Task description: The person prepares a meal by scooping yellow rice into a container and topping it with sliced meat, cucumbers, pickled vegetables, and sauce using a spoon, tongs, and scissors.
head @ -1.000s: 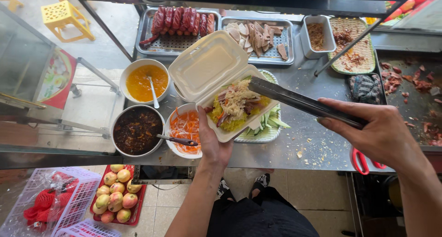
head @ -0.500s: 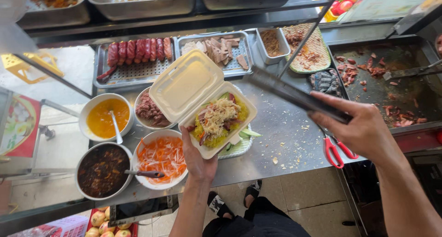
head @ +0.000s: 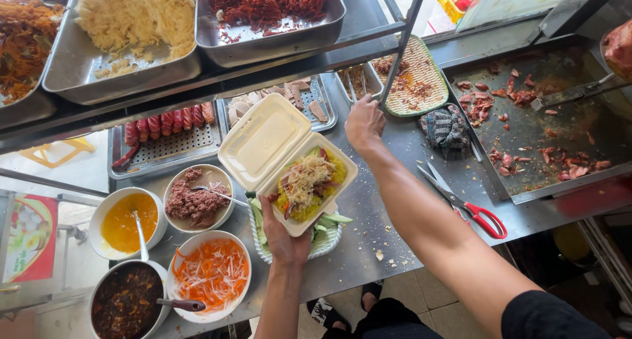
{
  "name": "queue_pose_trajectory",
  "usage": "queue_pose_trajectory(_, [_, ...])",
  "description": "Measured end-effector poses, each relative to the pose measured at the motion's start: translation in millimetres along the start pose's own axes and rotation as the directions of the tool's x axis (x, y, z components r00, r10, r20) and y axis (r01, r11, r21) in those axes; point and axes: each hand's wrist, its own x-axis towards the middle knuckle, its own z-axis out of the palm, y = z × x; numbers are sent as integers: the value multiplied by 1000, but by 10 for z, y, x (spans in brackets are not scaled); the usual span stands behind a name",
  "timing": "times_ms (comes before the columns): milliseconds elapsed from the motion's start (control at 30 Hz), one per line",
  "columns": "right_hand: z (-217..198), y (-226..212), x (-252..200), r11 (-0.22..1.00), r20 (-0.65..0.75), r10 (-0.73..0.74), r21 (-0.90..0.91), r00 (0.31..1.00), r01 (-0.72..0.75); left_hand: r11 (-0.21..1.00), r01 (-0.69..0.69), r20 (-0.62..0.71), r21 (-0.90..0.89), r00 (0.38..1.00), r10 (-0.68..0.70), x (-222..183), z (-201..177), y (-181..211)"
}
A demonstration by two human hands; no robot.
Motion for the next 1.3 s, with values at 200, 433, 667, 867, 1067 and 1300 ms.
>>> queue_pose_trajectory(200, [-161,-119,111,996,166,84,-43,983,-78,1000,16,7,0,1000,-16,95,-67,11])
queue_pose_trajectory(433, [-502,-189,21,993,171,38,-114,985,-19,996,69,19,54,997,-70,268,-60,15])
queue_pose_trajectory(667, [-856,62,-409,983,-100,-20,177,995,37,994,98,57,51,993,-101,573,-137,-99])
queue_pose_trajectory(867, [-1956,315,-1281,916,-27,-168,364,985,166,997,80,138,-24,988,-76,907,-319,-274])
queue_pose_trajectory(1067, [-2493,345,-2149,876,186,-331,425,925,228,989,149,64,-11,987,-148,836,-248,-269])
queue_pose_trajectory(1300, [-2563,527,-2426,890,241,-188,451,952,61,989,143,115,23,983,-145,439,-142,-52])
